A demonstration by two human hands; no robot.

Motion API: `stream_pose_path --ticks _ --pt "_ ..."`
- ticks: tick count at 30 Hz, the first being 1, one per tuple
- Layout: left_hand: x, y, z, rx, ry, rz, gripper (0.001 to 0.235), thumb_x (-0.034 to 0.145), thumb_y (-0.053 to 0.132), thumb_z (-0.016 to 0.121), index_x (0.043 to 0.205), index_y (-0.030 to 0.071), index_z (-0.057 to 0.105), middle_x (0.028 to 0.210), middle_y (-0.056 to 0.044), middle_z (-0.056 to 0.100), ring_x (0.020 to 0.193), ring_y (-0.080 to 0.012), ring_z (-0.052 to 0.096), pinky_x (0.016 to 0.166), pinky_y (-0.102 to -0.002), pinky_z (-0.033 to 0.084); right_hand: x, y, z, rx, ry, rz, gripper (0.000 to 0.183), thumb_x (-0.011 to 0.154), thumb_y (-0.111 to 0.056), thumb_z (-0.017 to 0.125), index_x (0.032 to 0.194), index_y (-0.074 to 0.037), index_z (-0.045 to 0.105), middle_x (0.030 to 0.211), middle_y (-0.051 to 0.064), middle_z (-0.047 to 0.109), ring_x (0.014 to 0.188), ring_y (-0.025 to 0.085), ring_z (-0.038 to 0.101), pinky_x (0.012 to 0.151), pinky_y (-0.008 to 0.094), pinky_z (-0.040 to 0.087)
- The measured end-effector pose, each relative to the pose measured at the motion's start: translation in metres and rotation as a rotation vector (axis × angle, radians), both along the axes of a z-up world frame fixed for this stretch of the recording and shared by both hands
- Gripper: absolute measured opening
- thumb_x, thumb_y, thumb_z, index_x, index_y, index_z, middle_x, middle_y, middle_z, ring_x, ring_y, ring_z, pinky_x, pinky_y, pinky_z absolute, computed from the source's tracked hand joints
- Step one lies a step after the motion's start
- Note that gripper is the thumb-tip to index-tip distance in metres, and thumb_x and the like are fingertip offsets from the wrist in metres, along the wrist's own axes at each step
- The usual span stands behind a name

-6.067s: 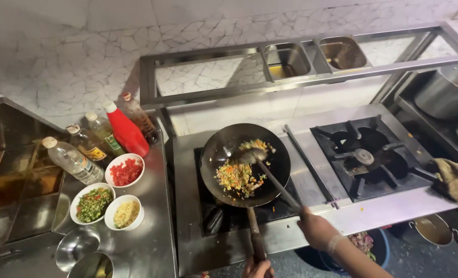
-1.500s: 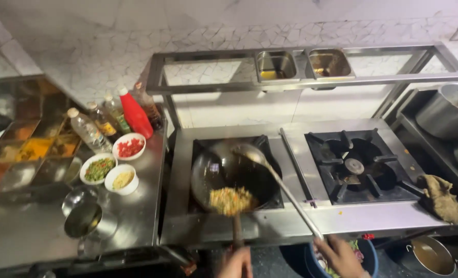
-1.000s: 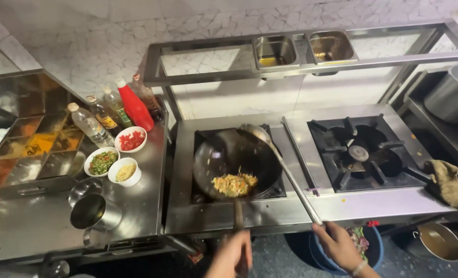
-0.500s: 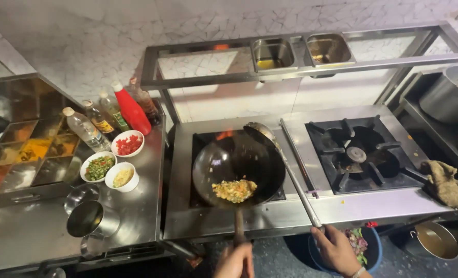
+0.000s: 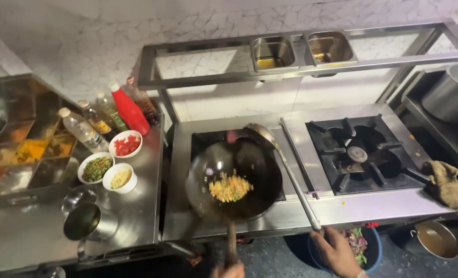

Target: The person pours oil from a metal pitcher into a wok, cracks an egg into it, and scrambles the egg with a ladle. They add chopped vegetables from a tray, stir-fry the mixture, then add rice and toss and stir it together in the wok.

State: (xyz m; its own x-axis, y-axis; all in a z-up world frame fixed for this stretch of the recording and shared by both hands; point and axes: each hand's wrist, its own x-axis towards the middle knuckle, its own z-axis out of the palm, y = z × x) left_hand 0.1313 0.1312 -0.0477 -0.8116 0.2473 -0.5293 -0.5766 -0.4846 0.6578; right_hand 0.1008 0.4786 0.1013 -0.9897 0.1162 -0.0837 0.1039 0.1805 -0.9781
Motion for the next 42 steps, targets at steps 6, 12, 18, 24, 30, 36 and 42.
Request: stream_pose_path --ticks 6,12,18,24,30,36,42 --pt "-0.089 0.034 0.171 -0.118 -0.111 0.016 0.029 0.093 0.024 0.068 0.070 0.008 0.059 0.055 -0.007 0.055 0.041 -0.0198 0.053 0.041 -0.035 0.044 -0.019 -0.020 0.017 -0.031 -0.192 -0.006 0.027 0.097 -0.024 0.068 0.095 0.002 0.062 0.059 0.000 0.052 0.045 0.010 0.044 0.040 0.028 0.035" --pt "-0.036 0.011 0.071 -0.172 -0.180 -0.023 0.012 0.091 0.020 0.069 0.085 0.009 0.068 0.057 -0.010 0.056 0.044 -0.0227 0.056 0.042 -0.037 0.045 -0.002 0.007 -0.029 0.000 -0.086 0.116 0.026 0.097 -0.018 0.068 0.116 -0.003 0.059 0.075 0.004 0.061 0.057 0.011 0.056 0.047 0.027 0.046" --pt "-0.054 0.009 0.115 -0.221 -0.099 -0.072 0.021 0.094 0.024 0.069 0.086 0.007 0.062 0.058 -0.009 0.056 0.044 -0.0212 0.056 0.041 -0.036 0.047 -0.007 0.002 -0.020 0.203 -0.139 0.177 0.050 0.089 -0.019 0.075 0.133 -0.006 0.056 0.089 0.011 0.069 0.072 0.020 0.066 0.061 0.034 0.053" --pt "-0.116 0.004 0.099 -0.149 -0.075 -0.036 0.015 0.094 0.021 0.069 0.098 0.010 0.060 0.071 -0.004 0.059 0.052 -0.0152 0.056 0.043 -0.033 0.048 -0.054 -0.040 0.076 0.719 -0.081 0.262 0.043 0.091 -0.032 0.068 0.127 -0.010 0.060 0.097 0.018 0.078 0.092 0.031 0.076 0.081 0.043 0.058" --pt "-0.094 -0.011 0.078 -0.001 -0.145 0.010 0.028 0.091 0.013 0.070 0.117 0.011 0.061 0.076 -0.005 0.059 0.055 -0.0160 0.057 0.045 -0.034 0.047 -0.121 -0.114 0.061 0.991 -0.183 0.285 0.041 0.098 -0.031 0.056 0.135 -0.016 0.054 0.099 0.022 0.073 0.096 0.041 0.069 0.085 0.051 0.054" --pt "-0.106 -0.077 0.021 0.122 -0.254 -0.078 0.043 0.090 0.007 0.069 0.132 0.010 0.061 0.079 -0.010 0.061 0.057 -0.0210 0.057 0.050 -0.035 0.045 -0.109 -0.010 0.007 0.556 -0.080 0.532 0.046 0.096 -0.024 0.065 0.139 -0.009 0.058 0.108 0.013 0.077 0.096 0.023 0.076 0.087 0.036 0.058" --pt "-0.138 -0.162 0.040 0.195 -0.270 -0.258 0.042 0.090 0.017 0.065 0.131 0.007 0.061 0.080 -0.009 0.062 0.056 -0.0194 0.058 0.050 -0.033 0.046 -0.141 -0.008 0.088 1.122 -0.055 0.634 0.049 0.097 -0.028 0.056 0.143 -0.012 0.053 0.094 0.010 0.072 0.082 0.024 0.070 0.073 0.039 0.056"
